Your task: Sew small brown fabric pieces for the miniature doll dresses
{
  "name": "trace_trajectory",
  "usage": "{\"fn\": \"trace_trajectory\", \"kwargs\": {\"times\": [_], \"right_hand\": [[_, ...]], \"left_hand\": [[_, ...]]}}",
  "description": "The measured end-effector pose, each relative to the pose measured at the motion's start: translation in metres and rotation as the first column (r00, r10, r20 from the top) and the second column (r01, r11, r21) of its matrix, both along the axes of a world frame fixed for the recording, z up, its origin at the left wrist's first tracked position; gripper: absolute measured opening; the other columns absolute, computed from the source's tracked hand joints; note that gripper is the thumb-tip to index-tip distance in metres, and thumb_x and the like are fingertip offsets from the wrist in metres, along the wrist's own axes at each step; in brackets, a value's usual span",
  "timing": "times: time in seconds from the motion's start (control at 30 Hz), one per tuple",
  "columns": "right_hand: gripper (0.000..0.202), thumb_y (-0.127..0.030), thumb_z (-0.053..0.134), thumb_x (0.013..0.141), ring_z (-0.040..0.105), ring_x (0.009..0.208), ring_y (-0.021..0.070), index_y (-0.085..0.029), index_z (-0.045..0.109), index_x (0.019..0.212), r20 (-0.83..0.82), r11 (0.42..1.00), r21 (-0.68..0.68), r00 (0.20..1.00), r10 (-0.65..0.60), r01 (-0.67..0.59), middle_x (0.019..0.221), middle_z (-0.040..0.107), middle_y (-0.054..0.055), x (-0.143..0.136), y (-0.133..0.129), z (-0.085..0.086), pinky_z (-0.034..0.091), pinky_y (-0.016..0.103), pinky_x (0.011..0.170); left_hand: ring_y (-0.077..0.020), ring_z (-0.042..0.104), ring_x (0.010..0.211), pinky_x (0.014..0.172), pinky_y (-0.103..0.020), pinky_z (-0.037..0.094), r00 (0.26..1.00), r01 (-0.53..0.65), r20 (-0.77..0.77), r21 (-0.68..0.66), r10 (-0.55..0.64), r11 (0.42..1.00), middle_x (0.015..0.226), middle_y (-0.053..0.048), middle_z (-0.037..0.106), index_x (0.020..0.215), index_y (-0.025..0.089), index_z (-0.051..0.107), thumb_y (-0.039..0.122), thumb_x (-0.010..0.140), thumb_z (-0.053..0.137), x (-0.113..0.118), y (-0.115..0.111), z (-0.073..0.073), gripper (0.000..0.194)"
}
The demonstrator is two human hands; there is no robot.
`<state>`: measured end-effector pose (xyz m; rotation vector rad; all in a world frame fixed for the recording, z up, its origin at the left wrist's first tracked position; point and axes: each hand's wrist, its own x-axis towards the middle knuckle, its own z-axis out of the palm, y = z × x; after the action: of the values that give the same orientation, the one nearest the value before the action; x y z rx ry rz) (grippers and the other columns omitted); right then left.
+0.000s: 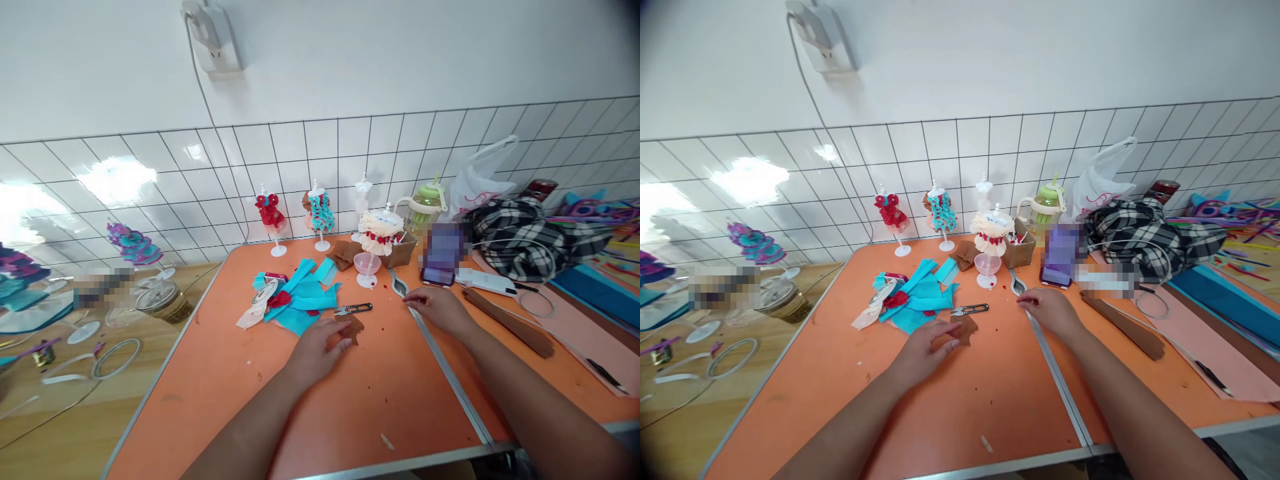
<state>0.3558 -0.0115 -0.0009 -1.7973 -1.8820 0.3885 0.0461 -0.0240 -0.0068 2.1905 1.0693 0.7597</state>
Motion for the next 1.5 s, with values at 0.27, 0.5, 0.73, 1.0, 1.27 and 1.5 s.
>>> {"fn": "trace_trajectory", "kwargs": {"times": [0.27,0.5,0.73,1.0,1.27,1.5], "right_hand": [[0.025,-0.033,0.048,0.081,0.059,0.09,0.0211,-0.03,0.069,0.096,0.252,0.999,0.032,0.967,-0.03,0.023,0.09,0.07,0.002,0.036,-0.007,-0.022,0.044,0.029,0.065],[0.028,-0.026,0.042,0.087,0.056,0.09,0.0215,-0.028,0.07,0.089,0.482,0.992,0.037,0.872,0.086,-0.118,0.086,0.068,0.005,0.031,-0.012,-0.025,0.04,0.029,0.067],[0.026,-0.031,0.047,0.085,0.054,0.098,0.0238,-0.026,0.072,0.089,0.494,0.98,-0.009,0.851,0.178,-0.2,0.109,0.062,0.007,0.033,-0.008,-0.012,0.04,0.036,0.082],[0.029,-0.037,0.045,0.086,0.057,0.095,0.0224,-0.028,0.07,0.097,0.432,0.998,0.052,0.902,0.011,-0.038,0.102,0.065,0.005,0.036,-0.001,-0.009,0.043,0.032,0.077],[0.03,-0.029,0.04,0.091,0.053,0.092,0.0183,-0.026,0.065,0.107,0.282,0.901,0.041,0.87,0.405,-0.432,0.094,0.063,0.006,-0.061,-0.004,0.008,0.039,0.029,0.078],[0.029,-0.032,0.043,0.09,0.051,0.088,0.0197,-0.028,0.059,0.114,0.484,0.934,-0.095,0.804,0.345,-0.344,0.097,0.055,0.007,-0.108,0.029,-0.011,0.033,0.025,0.059]], "left_hand": [[-0.022,0.057,0.099,0.086,-0.033,0.045,0.991,0.11,-0.075,0.043,-0.107,0.993,0.104,-0.007,0.066,0.106,0.027,0.067,0.039,0.086,0.051,0.004,-0.003,0.0,0.029],[-0.0217,0.056,0.1,0.087,-0.032,0.044,0.989,0.097,-0.114,0.029,-0.093,0.995,0.103,-0.006,0.066,0.103,0.027,0.068,0.039,0.087,0.05,0.004,-0.003,0.004,0.027],[-0.0201,0.057,0.095,0.083,-0.031,0.044,0.978,0.147,-0.156,0.028,-0.141,0.989,0.1,-0.006,0.067,0.103,0.025,0.068,0.039,0.089,0.046,0.006,-0.004,0.008,0.03],[-0.0187,0.056,0.097,0.084,-0.031,0.044,0.967,0.155,-0.217,0.072,-0.136,0.985,0.102,-0.004,0.066,0.106,0.027,0.065,0.037,0.09,0.045,0.003,-0.002,0.006,0.028],[-0.0195,0.056,0.098,0.082,-0.03,0.044,0.889,0.189,-0.445,0.139,-0.11,0.972,0.106,-0.003,0.065,0.105,0.025,0.064,0.023,0.084,0.053,0.007,0.003,-0.002,0.024],[-0.0194,0.059,0.088,0.074,-0.031,0.043,0.803,0.236,-0.587,0.155,-0.103,0.959,0.092,-0.004,0.068,0.093,0.023,0.069,0.025,0.089,0.044,0.008,0.0,0.001,0.025]]}}
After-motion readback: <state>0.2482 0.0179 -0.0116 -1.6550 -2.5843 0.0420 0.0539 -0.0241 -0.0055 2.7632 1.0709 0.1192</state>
